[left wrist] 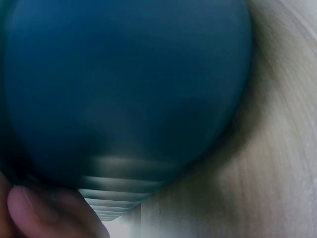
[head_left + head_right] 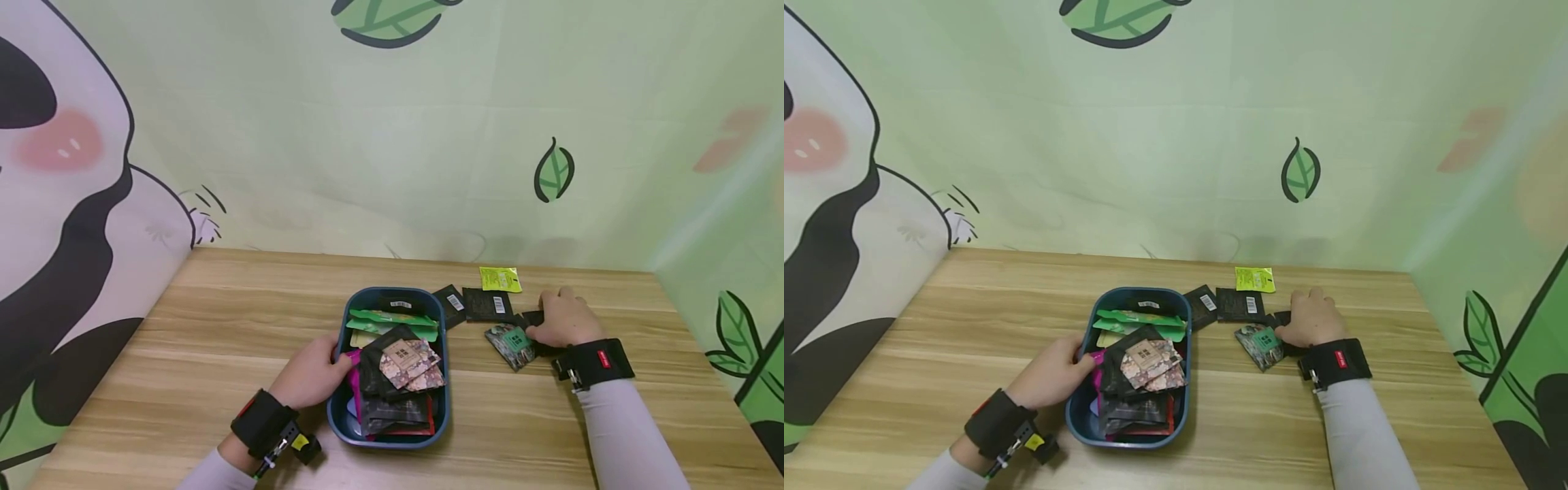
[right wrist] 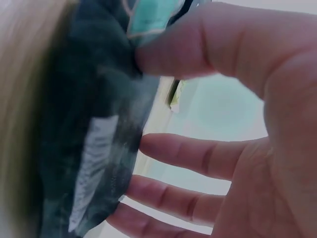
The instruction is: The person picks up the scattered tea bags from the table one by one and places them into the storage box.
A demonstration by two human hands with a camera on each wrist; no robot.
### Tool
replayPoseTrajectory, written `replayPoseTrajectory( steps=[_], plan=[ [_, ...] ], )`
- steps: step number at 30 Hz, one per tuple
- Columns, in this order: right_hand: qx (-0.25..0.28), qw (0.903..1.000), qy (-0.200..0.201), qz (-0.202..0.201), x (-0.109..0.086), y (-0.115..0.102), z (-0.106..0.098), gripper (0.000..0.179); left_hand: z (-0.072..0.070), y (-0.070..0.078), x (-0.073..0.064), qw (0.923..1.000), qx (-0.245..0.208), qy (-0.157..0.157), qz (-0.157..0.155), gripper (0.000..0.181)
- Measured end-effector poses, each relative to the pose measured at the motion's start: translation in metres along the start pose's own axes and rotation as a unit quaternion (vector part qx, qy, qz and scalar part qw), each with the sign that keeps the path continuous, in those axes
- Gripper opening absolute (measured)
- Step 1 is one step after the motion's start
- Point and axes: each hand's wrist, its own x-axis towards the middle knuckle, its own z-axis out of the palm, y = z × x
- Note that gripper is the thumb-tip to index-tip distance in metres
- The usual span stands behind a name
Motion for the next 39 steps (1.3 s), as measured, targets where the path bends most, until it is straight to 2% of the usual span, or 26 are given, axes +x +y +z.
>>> replayPoseTrajectory(
  steps=[6,18,28,33,39],
  plan=[
    [-0.003,0.9999,0.011,0.006,0.002,0.0,0.002,0.068,0.0,-0.001,0.0,1.0,-0.004,-0.003,-0.003,0.017],
    [0.009,0.9998,0.018,0.007,0.005,0.0,0.008,0.048,0.0,-0.001,0.0,1.0,0.004,0.0,0.0,0.018],
    [0.029,0.9994,0.016,0.004,0.006,0.0,0.01,0.037,0.001,-0.001,-0.001,0.9999,-0.013,-0.006,-0.008,0.022],
    [0.046,0.9965,0.051,-0.046,0.002,-0.012,-0.003,0.03,0.001,-0.002,0.0,1.0,0.003,0.0,-0.002,0.018],
    [0.085,0.9828,0.086,-0.14,-0.014,-0.049,-0.024,0.032,0.001,-0.002,0.001,0.9998,0.016,0.003,0.005,0.016]
  ],
)
